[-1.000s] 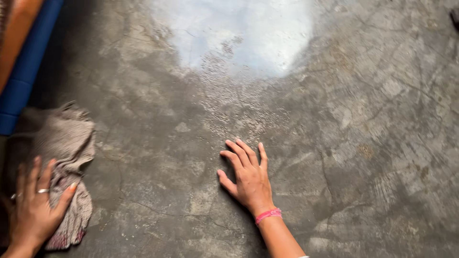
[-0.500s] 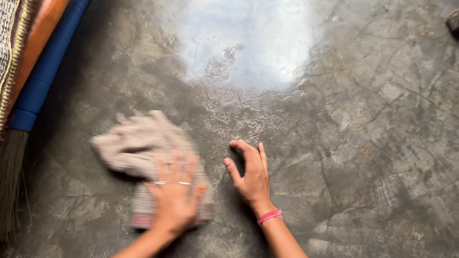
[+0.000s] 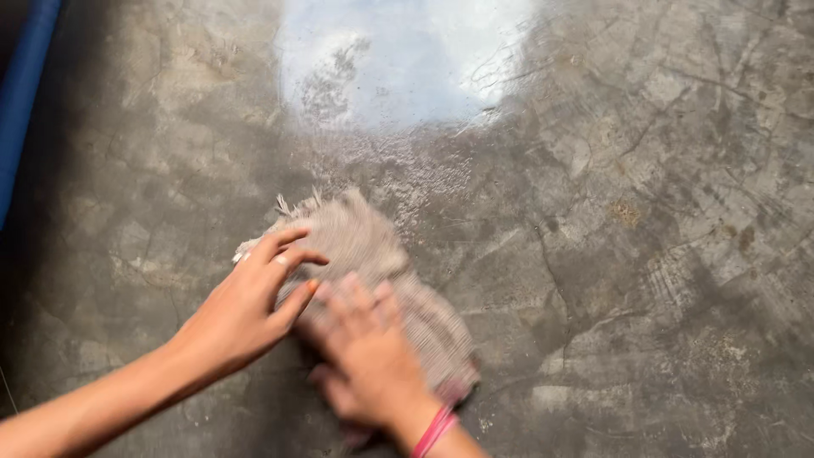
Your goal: The person kneels on a concrete floor and wipes the surface with a cloth. They move the cloth back and forth across the floor, occasionally adjusting their position to reach different areas. The person uses both hands to scrub the floor, focusing on a specific section near a piece of furniture.
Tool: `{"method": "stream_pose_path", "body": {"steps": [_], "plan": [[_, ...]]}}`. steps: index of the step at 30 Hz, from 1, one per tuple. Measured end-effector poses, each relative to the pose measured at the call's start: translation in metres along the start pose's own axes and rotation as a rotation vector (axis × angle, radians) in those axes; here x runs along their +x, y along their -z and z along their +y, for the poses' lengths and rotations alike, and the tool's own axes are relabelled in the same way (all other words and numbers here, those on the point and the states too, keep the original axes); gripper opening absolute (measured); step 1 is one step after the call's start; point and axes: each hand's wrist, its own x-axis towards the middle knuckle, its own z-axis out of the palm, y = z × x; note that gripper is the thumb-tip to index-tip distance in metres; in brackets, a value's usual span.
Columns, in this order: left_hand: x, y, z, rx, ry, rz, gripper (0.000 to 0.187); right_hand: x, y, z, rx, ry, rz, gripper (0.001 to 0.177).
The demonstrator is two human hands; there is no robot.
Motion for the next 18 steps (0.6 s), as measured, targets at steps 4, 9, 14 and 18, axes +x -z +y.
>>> {"method": "stream_pose_path", "body": {"steps": [4, 9, 14, 18], "plan": [[0.043, -0.014, 0.035, 0.174, -0.520, 0.111, 0.032, 0.012, -0.083, -0.046, -0.201, 0.215, 0.331, 0.051], [0.079, -0.084, 0.104, 0.091, -0.823, 0.090, 0.032, 0.058, -0.099, -0.043, -0.168, 0.165, 0.262, 0.045], [0.054, -0.099, 0.126, 0.197, -0.990, 0.241, 0.040, 0.105, -0.027, 0.019, -0.176, -0.097, 0.277, 0.036], [0.039, -0.083, 0.099, 0.209, -0.930, 0.297, 0.051, 0.052, 0.040, 0.125, -0.165, -0.262, 0.371, 0.047]]}}
